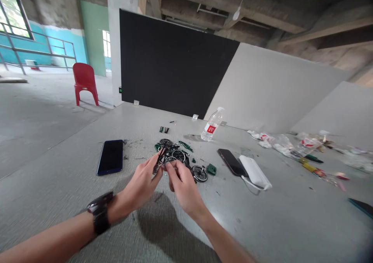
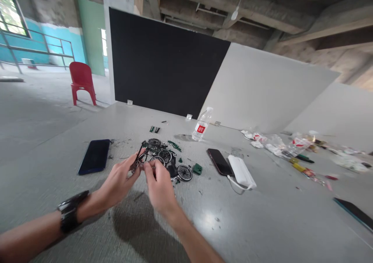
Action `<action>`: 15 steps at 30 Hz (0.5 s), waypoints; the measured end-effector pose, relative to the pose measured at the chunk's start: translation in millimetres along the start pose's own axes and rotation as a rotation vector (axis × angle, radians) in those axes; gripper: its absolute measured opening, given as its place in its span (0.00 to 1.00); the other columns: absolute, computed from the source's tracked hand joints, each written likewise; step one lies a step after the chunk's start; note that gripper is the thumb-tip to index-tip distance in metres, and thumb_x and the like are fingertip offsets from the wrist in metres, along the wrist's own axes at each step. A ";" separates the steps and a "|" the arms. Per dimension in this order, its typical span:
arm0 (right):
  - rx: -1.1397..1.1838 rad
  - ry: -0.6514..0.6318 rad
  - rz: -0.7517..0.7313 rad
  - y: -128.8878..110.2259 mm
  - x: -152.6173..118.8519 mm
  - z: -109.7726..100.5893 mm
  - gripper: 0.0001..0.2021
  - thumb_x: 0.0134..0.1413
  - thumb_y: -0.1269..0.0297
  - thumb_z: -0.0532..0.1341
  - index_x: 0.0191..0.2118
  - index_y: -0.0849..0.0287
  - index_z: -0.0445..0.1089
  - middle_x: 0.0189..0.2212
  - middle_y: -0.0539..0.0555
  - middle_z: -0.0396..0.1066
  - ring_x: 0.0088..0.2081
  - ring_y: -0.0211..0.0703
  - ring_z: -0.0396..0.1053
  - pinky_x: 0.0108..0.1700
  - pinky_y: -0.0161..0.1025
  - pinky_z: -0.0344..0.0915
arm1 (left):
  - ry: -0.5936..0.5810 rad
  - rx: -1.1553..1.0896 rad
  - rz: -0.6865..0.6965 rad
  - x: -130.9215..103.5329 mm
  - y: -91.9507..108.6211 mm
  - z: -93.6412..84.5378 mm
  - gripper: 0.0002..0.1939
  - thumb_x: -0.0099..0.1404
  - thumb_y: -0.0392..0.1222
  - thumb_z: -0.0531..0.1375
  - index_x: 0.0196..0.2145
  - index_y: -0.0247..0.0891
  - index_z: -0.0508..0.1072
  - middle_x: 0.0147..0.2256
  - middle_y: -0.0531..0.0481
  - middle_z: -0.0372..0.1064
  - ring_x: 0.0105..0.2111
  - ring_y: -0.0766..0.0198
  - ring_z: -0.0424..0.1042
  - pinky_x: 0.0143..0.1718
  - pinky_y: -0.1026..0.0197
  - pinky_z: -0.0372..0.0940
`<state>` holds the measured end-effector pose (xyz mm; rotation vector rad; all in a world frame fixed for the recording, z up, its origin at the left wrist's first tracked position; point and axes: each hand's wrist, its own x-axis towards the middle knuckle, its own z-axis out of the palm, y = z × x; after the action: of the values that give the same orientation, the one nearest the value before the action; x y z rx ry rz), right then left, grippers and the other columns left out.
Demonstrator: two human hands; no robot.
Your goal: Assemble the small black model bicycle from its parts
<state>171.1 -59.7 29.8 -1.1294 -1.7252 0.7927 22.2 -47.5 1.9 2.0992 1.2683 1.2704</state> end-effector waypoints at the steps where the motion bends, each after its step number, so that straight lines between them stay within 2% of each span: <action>1: -0.038 0.005 0.004 1.8 0.7 -2.4 0.17 0.67 0.51 0.50 0.31 0.55 0.62 0.18 0.43 0.53 0.19 0.36 0.53 0.21 0.34 0.53 | 0.013 -0.031 -0.047 1.7 0.6 -0.5 0.22 0.71 0.39 0.50 0.60 0.35 0.63 0.51 0.39 0.73 0.51 0.53 0.73 0.53 0.48 0.67; 4: -0.045 0.065 0.051 10.5 3.9 -12.1 0.18 0.69 0.50 0.46 0.32 0.55 0.62 0.20 0.44 0.52 0.22 0.37 0.53 0.24 0.35 0.52 | 0.025 -0.229 -0.167 6.6 1.1 -0.5 0.19 0.71 0.43 0.52 0.56 0.34 0.67 0.45 0.41 0.77 0.45 0.55 0.76 0.48 0.50 0.70; 6: -0.060 0.158 0.025 18.9 6.8 -17.9 0.19 0.70 0.51 0.43 0.29 0.54 0.56 0.22 0.45 0.51 0.23 0.38 0.52 0.26 0.36 0.53 | 0.002 -0.423 -0.222 9.2 0.4 0.8 0.19 0.70 0.44 0.53 0.54 0.32 0.68 0.45 0.41 0.77 0.45 0.56 0.77 0.49 0.51 0.71; 8: -0.090 0.189 0.003 26.7 9.1 -20.9 0.17 0.69 0.51 0.47 0.29 0.54 0.52 0.24 0.45 0.53 0.25 0.37 0.53 0.28 0.36 0.54 | -0.021 -0.593 -0.271 11.0 -0.2 2.6 0.19 0.68 0.44 0.54 0.53 0.31 0.68 0.46 0.40 0.77 0.47 0.56 0.76 0.51 0.52 0.70; 11: -0.080 0.103 -0.004 33.3 9.8 -19.2 0.17 0.62 0.53 0.58 0.30 0.53 0.51 0.27 0.46 0.61 0.29 0.38 0.58 0.33 0.37 0.57 | -0.025 -0.738 -0.324 11.7 -0.9 4.9 0.20 0.67 0.45 0.55 0.52 0.30 0.68 0.47 0.39 0.76 0.47 0.56 0.76 0.53 0.50 0.69; 15: 0.129 0.045 0.042 35.7 8.1 -11.1 0.19 0.57 0.56 0.63 0.29 0.53 0.49 0.29 0.48 0.68 0.32 0.40 0.65 0.36 0.38 0.61 | -0.022 -0.802 -0.363 11.2 -3.0 7.2 0.22 0.65 0.48 0.59 0.51 0.32 0.69 0.47 0.40 0.76 0.48 0.53 0.75 0.54 0.49 0.68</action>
<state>192.4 -38.3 6.2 -1.0905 -1.5946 0.8851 28.9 -35.7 1.7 1.2513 0.8582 1.2877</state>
